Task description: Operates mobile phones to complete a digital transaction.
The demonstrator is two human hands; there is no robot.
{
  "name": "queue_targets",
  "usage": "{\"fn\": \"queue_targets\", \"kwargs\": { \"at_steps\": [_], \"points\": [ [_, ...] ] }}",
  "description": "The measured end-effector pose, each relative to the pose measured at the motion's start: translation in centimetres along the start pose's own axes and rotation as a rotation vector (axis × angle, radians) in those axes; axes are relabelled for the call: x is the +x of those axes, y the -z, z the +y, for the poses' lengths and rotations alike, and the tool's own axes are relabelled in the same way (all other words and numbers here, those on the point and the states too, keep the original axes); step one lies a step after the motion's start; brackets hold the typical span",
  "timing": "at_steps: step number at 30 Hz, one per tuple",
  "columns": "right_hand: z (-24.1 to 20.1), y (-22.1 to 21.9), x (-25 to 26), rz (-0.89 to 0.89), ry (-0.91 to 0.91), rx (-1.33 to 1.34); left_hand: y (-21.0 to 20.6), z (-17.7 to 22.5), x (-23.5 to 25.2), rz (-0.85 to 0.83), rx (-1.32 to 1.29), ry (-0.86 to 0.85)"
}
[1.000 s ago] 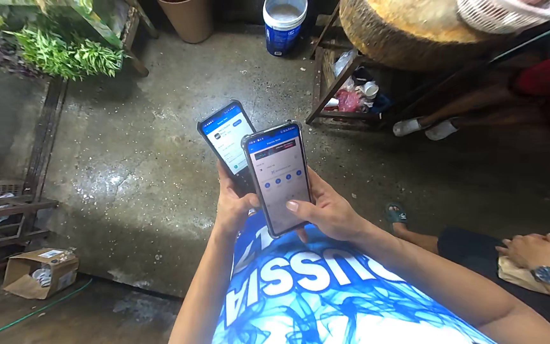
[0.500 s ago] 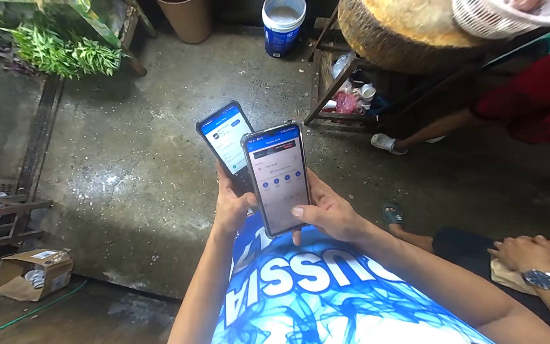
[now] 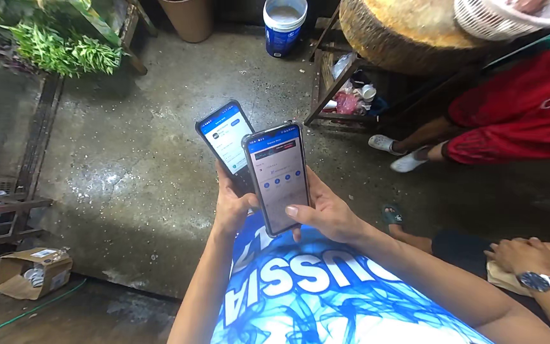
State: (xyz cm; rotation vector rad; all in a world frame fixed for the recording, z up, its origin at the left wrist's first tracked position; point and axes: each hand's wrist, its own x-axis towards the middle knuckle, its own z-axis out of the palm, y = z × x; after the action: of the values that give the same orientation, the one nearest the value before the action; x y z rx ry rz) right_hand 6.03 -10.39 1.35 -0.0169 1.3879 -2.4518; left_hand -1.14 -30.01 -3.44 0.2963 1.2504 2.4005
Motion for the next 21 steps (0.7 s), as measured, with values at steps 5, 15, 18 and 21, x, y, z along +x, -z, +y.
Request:
{"fn": "queue_targets", "kwargs": {
  "at_steps": [5, 15, 18, 21],
  "points": [
    [-0.2, -0.3, 0.1, 0.083, -0.008, -0.080, -0.2, -0.3, 0.1, 0.001, -0.011, 0.014],
    [0.4, 0.9, 0.1, -0.048, -0.002, 0.040, -0.3, -0.5, 0.4, 0.007, 0.001, 0.022],
    [0.8, 1.4, 0.3, -0.152, 0.012, 0.148, 0.1, -0.2, 0.6, -0.006, 0.001, -0.013],
    [0.5, 1.3, 0.4, -0.147, -0.010, 0.180, 0.3, -0.1, 0.7, 0.006, 0.000, -0.017]
  ]
}}
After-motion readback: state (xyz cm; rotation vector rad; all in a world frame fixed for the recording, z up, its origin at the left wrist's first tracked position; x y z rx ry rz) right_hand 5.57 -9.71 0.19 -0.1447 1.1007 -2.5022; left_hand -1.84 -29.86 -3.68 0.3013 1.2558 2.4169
